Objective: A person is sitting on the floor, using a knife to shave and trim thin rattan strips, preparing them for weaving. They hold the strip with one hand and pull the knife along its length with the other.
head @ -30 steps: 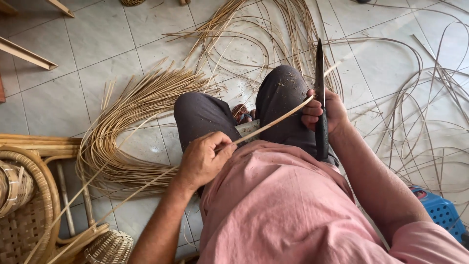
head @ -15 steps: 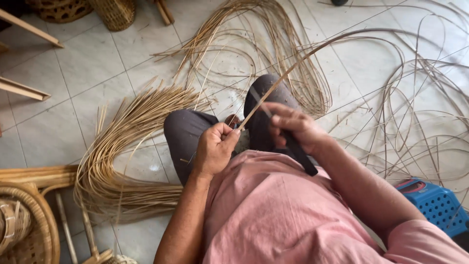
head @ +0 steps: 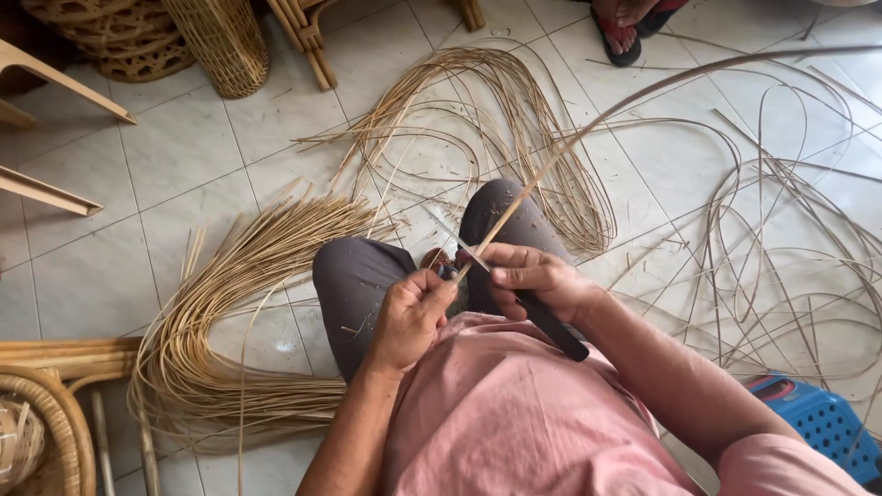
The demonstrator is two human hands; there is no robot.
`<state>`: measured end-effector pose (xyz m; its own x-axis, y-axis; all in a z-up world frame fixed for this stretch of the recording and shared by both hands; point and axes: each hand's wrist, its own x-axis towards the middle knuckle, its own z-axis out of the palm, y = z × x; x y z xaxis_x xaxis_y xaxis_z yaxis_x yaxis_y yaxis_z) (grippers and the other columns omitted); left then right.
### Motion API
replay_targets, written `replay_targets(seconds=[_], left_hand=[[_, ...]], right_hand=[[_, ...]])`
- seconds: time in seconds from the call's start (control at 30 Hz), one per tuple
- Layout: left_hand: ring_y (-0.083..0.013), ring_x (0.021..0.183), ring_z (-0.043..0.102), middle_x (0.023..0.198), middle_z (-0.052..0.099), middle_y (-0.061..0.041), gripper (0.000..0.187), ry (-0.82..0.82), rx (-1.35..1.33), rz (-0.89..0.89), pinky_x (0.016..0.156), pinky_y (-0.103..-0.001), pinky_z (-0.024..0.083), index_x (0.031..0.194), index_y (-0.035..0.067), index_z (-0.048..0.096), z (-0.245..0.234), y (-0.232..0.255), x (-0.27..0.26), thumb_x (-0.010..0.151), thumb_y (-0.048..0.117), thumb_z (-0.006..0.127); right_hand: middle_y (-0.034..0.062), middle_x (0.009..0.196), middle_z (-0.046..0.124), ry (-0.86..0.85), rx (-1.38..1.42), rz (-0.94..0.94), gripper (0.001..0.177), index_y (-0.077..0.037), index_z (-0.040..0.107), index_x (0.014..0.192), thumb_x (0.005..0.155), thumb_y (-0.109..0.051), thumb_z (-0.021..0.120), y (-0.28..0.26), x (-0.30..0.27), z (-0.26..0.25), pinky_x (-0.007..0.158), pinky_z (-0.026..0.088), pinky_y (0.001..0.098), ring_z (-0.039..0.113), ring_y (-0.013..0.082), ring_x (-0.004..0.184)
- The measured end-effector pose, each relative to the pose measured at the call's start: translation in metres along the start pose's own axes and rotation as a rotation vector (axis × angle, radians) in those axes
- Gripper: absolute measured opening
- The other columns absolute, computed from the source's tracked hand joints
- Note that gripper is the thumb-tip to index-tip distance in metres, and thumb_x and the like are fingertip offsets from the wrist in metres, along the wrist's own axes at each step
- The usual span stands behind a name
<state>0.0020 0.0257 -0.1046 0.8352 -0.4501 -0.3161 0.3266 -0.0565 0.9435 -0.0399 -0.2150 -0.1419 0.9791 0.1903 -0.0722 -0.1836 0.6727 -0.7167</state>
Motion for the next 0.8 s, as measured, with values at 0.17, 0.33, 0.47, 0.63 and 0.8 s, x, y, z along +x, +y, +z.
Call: replay_targets(seconds=[0.17, 0.33, 0.47, 0.63, 0.8], left_hand=[[-0.0121, 0.040, 0.053, 0.047, 0.058, -0.012, 0.028, -0.039, 0.207, 0.055, 0.033, -0.026, 0.043, 0.076, 0.000, 0.068, -0.003, 0.017, -0.014, 0.095, 0.020, 0.072], [-0.0142, 0.049, 0.057, 0.049, 0.062, -0.012, 0.020, 0.078, 0.408, 0.212, 0.047, -0.031, 0.049, 0.078, 0.001, 0.073, 0.010, 0.037, -0.029, 0.092, 0.016, 0.072], [-0.0185, 0.049, 0.060, 0.052, 0.065, -0.013, 0.020, 0.100, 0.475, 0.223, 0.049, -0.035, 0.052, 0.078, 0.004, 0.072, 0.017, 0.040, -0.029, 0.092, 0.019, 0.071], [-0.0315, 0.052, 0.069, 0.055, 0.068, -0.016, 0.022, 0.082, 0.572, 0.272, 0.049, -0.040, 0.052, 0.079, 0.005, 0.073, 0.015, 0.051, -0.042, 0.092, 0.023, 0.070], [-0.0355, 0.057, 0.071, 0.056, 0.067, -0.015, 0.021, 0.098, 0.655, 0.338, 0.048, -0.041, 0.053, 0.080, 0.009, 0.072, 0.017, 0.043, -0.041, 0.092, 0.026, 0.070]], right_hand=[[0.0089, 0.059, 0.049, 0.046, 0.080, -0.087, 0.039, -0.008, 0.057, 0.136, 0.097, -0.012, 0.059, -0.033, 0.013, -0.039, 0.039, 0.047, 0.0381, 0.055, 0.0213, 0.041], [0.0048, 0.066, 0.049, 0.006, 0.281, 0.063, 0.032, -0.015, 0.062, 0.133, 0.101, -0.013, 0.057, -0.015, 0.003, 0.000, 0.044, 0.047, 0.0346, 0.054, 0.0202, 0.048], [0.0076, 0.063, 0.047, -0.045, 0.268, 0.163, 0.039, -0.006, 0.057, 0.137, 0.099, -0.005, 0.057, 0.004, -0.009, 0.029, 0.042, 0.046, 0.0305, 0.053, 0.0207, 0.042], [0.0058, 0.066, 0.047, 0.015, 0.209, 0.057, 0.027, -0.010, 0.064, 0.126, 0.100, -0.011, 0.057, -0.017, 0.008, -0.023, 0.041, 0.048, 0.0337, 0.055, 0.0193, 0.046], [0.0080, 0.063, 0.048, 0.016, 0.182, 0.053, 0.024, -0.009, 0.062, 0.123, 0.100, -0.015, 0.059, -0.004, 0.003, -0.005, 0.038, 0.046, 0.0341, 0.054, 0.0208, 0.042]])
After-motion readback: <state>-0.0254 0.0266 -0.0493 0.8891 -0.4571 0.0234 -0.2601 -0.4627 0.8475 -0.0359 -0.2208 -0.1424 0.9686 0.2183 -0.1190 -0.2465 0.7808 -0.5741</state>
